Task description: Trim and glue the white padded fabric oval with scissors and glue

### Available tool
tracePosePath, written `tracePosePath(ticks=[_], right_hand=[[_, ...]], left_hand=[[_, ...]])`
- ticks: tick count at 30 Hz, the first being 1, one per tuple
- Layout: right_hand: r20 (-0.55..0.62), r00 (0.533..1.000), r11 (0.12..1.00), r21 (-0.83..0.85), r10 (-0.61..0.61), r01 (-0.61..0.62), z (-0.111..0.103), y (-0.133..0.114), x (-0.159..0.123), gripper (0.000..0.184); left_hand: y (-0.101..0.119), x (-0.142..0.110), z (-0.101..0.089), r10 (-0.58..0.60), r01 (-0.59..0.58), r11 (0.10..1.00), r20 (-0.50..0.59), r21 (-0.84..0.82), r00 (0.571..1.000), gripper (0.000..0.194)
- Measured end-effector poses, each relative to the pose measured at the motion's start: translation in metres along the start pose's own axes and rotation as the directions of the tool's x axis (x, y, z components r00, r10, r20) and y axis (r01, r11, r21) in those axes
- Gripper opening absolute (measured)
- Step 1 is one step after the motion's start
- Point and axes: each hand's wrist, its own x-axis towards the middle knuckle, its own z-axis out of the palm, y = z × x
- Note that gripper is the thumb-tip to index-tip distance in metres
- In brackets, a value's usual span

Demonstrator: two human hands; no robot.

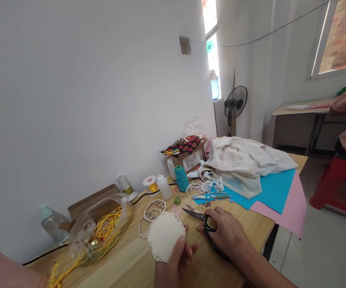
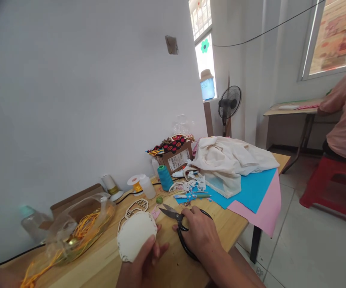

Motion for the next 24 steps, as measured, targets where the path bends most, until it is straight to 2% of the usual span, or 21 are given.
tracePosePath(ticks=[3,6,10,14,18,24], right_hand=[[-0.014,0.997,0.996,0.044,-0.077,0.077,0.001,0.001,-0.003,0.021],[-0.005,0.993,0.991,0.074,-0.116,0.116,-0.001,0.001,-0.004,0.019],[0.048,0.990,0.988,0.085,-0.130,0.125,-0.008,0.000,-0.005,0.019],[0.081,0.981,0.982,0.080,-0.176,0.170,-0.012,0.000,-0.010,0.024],[0.098,0.979,0.984,0.039,-0.176,0.173,-0.012,-0.001,-0.013,0.026],[0.092,0.984,0.988,0.013,-0.154,0.154,-0.007,0.000,-0.010,0.019]], left_hand=[[0.005,0.009,-0.010,0.011,-0.011,1.000,0.009,-0.022,1.000,0.017],[0.006,0.011,-0.014,0.006,-0.006,0.999,-0.003,-0.047,1.000,0.018],[0.007,0.009,-0.011,-0.019,0.016,0.997,-0.040,-0.081,0.999,0.020],[0.011,0.007,-0.007,-0.013,0.013,1.000,-0.006,-0.009,1.000,0.023],[0.010,0.008,-0.008,-0.035,0.035,0.999,0.027,-0.022,0.999,0.021],[0.012,0.007,-0.007,-0.107,0.106,0.991,-0.009,-0.084,0.994,0.024]])
